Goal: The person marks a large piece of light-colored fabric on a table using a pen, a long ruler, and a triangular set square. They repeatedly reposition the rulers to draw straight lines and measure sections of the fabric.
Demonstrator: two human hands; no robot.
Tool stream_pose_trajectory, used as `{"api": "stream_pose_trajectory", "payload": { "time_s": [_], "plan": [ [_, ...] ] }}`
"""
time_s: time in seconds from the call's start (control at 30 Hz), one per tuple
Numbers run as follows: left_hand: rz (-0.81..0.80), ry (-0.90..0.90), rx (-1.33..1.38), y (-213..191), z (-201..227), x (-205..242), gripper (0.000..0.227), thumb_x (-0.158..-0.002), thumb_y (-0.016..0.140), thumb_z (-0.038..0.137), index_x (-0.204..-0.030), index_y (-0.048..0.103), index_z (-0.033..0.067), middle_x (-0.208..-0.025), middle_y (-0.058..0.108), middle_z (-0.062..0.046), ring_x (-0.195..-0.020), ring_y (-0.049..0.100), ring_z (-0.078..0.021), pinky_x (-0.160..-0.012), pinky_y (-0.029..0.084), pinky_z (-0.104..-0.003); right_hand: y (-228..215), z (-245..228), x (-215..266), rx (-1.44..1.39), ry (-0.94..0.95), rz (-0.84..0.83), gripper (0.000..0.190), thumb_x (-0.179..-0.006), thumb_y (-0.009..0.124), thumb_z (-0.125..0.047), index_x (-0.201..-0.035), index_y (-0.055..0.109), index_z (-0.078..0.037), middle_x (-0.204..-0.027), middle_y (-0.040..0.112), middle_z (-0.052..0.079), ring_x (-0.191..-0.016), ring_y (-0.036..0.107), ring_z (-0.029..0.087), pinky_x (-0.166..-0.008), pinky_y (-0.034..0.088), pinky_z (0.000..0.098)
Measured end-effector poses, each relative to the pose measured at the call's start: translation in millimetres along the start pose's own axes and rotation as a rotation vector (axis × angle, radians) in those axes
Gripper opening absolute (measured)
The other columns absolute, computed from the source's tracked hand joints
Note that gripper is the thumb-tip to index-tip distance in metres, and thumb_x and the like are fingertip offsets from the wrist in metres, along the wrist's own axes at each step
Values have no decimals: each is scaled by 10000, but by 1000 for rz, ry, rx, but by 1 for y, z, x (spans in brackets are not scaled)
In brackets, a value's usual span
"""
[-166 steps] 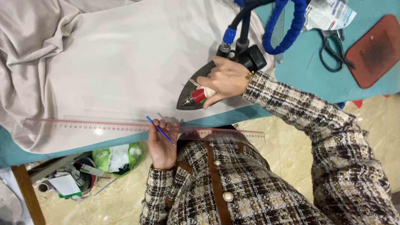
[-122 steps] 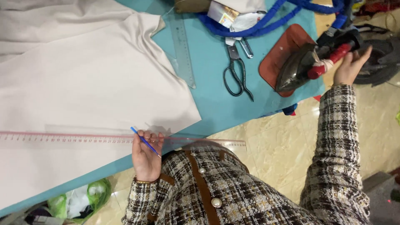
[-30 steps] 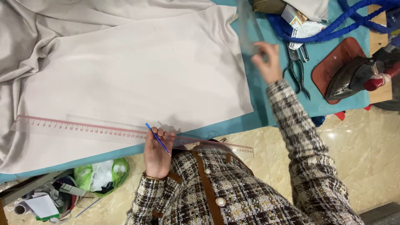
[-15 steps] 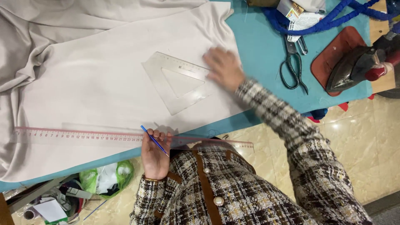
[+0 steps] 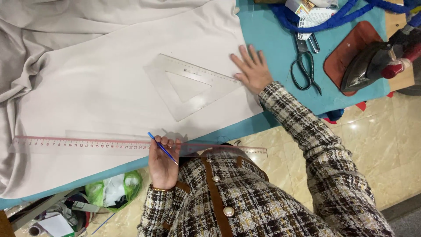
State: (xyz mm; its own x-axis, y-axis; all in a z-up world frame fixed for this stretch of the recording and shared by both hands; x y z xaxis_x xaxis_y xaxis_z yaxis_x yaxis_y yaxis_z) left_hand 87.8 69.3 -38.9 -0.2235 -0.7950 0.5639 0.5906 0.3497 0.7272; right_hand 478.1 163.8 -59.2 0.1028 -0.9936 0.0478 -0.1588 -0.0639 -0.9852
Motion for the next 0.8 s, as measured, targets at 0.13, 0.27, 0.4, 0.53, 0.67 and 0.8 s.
{"api": "stream_pose_trajectory", "payload": {
  "time_s": [0.13,0.27,0.4,0.53,0.67,0.8],
  "plan": [
    [-93,-1,136,5,0,-1,183,-1075,547,302,-984,605,155,-891,616,10,-863,592,-171,-1036,461,-405,0,44,19,-11,131,38,674,-1083,176,-622,-1669,139,-290,-1721,36,107,-1581,24,369,-1254,58,643],
    [-92,-17,124,8,-3,-4,186,-1066,562,316,-985,612,157,-883,625,14,-859,600,-173,-1035,460,-413,-24,36,25,-123,153,408,691,-1105,307,-586,-1494,498,-48,-1434,480,189,-1212,472,400,-873,401,520],
    [-87,-40,97,11,-10,-8,183,-1070,538,310,-973,598,167,-866,592,19,-839,565,-168,-1017,452,-411,4,54,2,-288,271,546,710,-989,496,-705,-1256,677,-72,-1086,495,108,-937,450,304,-826,392,409],
    [-94,-54,91,14,-10,-8,170,-1064,554,299,-978,603,161,-881,600,17,-846,571,-167,-1011,463,-406,17,50,-20,-423,447,359,343,-784,873,-412,-960,710,-166,-1027,559,79,-1009,489,311,-867,391,427],
    [-68,-45,102,11,-6,-6,179,-1074,536,294,-984,612,159,-889,607,14,-847,580,-174,-1001,465,-418,-4,25,-28,-681,474,219,233,-887,724,-189,-885,492,-165,-757,524,-23,-669,464,157,-613,363,342],
    [-68,-27,102,10,-2,-5,188,-1078,528,291,-992,621,153,-894,626,3,-856,590,-179,-987,469,-413,7,33,-38,-769,494,98,301,-919,705,-241,-1012,426,-177,-843,437,-9,-716,403,153,-643,312,335]
  ]
}}
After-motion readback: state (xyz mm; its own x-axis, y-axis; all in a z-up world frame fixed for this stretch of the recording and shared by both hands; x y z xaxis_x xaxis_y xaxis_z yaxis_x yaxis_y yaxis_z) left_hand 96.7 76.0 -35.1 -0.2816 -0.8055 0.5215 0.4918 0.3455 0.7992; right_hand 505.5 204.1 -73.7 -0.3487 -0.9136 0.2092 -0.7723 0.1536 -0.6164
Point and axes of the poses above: each hand's wrist, its own x-axis away from the middle knuckle, its own y-axis out of the palm, z = x × y, the point moved 8 cm from there along -x, towards the middle knuckle
